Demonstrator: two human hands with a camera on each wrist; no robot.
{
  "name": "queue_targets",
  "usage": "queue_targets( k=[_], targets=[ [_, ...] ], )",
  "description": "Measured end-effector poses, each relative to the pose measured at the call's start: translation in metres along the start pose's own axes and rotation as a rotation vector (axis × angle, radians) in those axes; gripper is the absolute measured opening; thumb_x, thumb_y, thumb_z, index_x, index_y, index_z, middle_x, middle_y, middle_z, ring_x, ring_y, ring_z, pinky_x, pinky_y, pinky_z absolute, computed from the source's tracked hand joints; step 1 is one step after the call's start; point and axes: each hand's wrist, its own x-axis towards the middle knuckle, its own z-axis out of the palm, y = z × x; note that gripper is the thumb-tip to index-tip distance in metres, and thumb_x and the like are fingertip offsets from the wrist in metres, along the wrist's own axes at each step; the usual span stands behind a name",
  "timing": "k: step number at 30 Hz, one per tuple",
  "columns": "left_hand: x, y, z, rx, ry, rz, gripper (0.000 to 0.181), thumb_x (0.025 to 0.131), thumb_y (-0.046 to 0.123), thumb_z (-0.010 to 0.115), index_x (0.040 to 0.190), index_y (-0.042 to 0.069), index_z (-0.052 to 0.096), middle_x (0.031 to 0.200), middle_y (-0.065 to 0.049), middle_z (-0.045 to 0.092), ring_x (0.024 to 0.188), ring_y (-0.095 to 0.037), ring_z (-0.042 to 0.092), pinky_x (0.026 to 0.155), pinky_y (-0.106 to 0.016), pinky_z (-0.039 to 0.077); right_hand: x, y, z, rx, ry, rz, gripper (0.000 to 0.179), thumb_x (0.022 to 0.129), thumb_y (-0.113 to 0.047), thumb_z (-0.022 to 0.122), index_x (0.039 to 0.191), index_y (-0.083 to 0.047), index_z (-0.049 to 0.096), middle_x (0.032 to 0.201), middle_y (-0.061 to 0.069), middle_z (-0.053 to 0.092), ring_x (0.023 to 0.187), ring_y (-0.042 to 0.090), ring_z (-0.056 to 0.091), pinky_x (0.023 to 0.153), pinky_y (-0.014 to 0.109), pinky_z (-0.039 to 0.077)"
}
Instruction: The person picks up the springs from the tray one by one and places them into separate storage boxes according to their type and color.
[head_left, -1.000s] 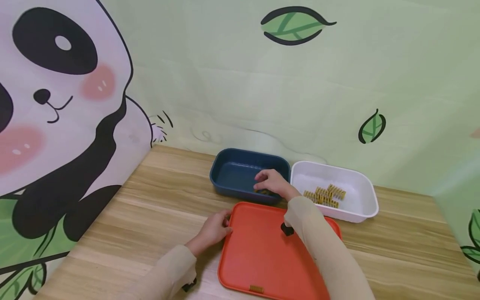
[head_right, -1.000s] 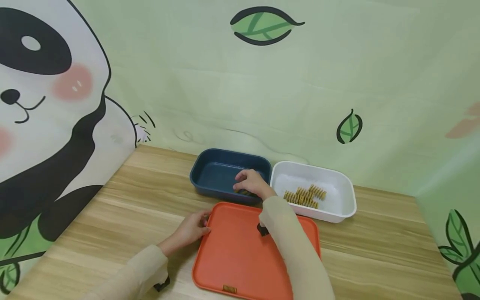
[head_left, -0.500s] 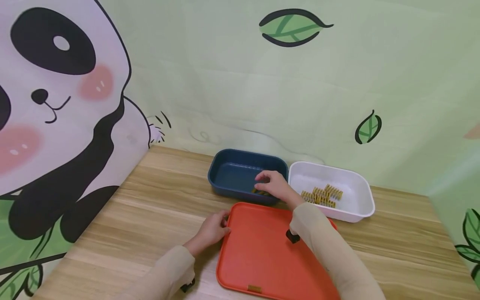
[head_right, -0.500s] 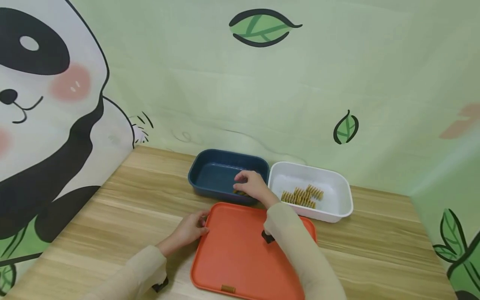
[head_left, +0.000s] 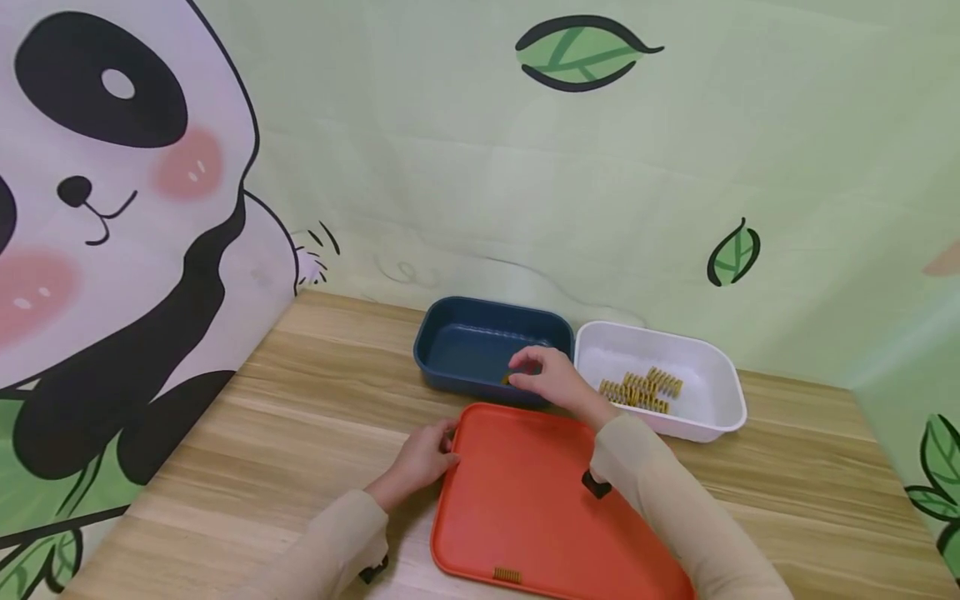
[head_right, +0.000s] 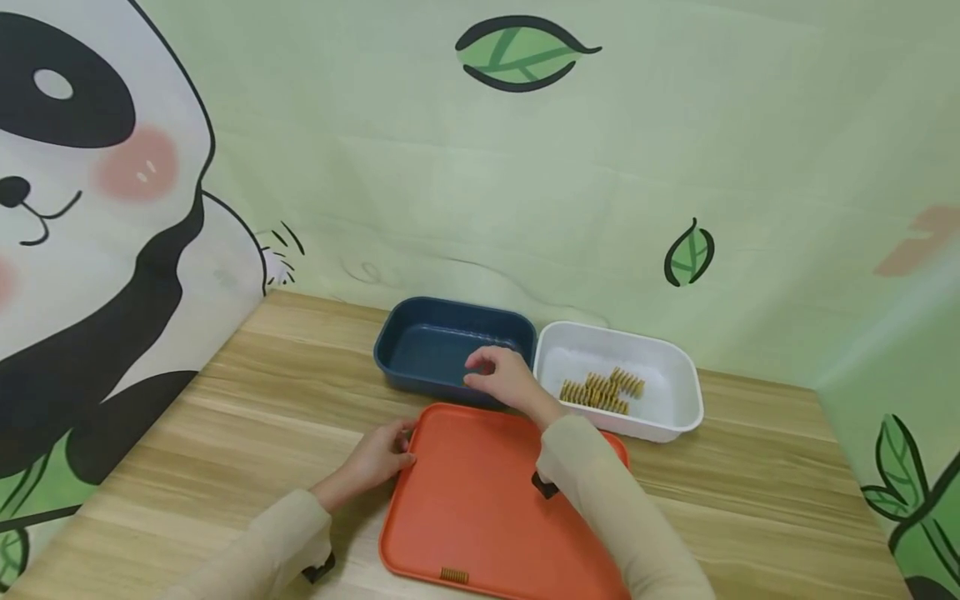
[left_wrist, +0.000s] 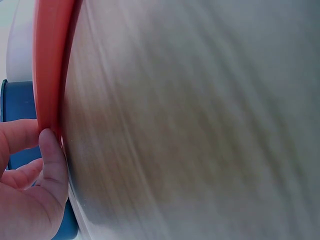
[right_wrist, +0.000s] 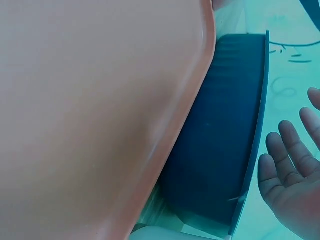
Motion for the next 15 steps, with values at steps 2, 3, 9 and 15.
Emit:
queue_targets(
  k=[2,3,9,15],
  targets=[
    [0.000,0.000,0.001,0.001,0.000,-0.005,0.044,0.074,0.000,0.064,0.116,-0.003,0.052,0.071,-0.004,0.051,0.064,-0.013,0.045,0.058,-0.023,0.039,-0.004,-0.001,0.001,-0.007,0.001,-0.027,0.022,0.080,-0.015,0.063,0.098,-0.003,0.062,0.095,0.010,0.060,0.081,0.018,0.053,0.067,0.025,0.045],
    [0.000,0.000,0.001,0.000,-0.001,-0.007,0.044,0.074,0.000,0.064,0.116,-0.003,0.051,0.072,-0.003,0.051,0.064,-0.013,0.045,0.058,-0.023,0.039,-0.006,-0.002,0.001,-0.012,0.002,-0.039,0.021,0.079,-0.015,0.063,0.097,-0.003,0.062,0.094,0.010,0.060,0.081,0.018,0.053,0.067,0.025,0.045],
    [0.002,-0.002,0.002,-0.003,-0.005,-0.015,0.045,0.074,0.000,0.064,0.117,-0.002,0.051,0.072,-0.004,0.051,0.065,-0.014,0.045,0.059,-0.024,0.040,-0.016,-0.002,0.002,-0.007,0.001,-0.101,0.022,0.078,-0.015,0.065,0.095,-0.001,0.062,0.093,0.012,0.061,0.079,0.018,0.055,0.069,0.026,0.046],
    [0.003,-0.002,0.003,-0.006,-0.005,-0.017,0.045,0.074,0.001,0.064,0.117,-0.002,0.051,0.072,-0.004,0.051,0.065,-0.014,0.045,0.059,-0.024,0.040,-0.026,-0.007,0.003,-0.010,-0.047,-0.142,0.021,0.080,-0.016,0.063,0.095,-0.002,0.062,0.093,0.011,0.060,0.079,0.017,0.054,0.069,0.027,0.045]
  ],
)
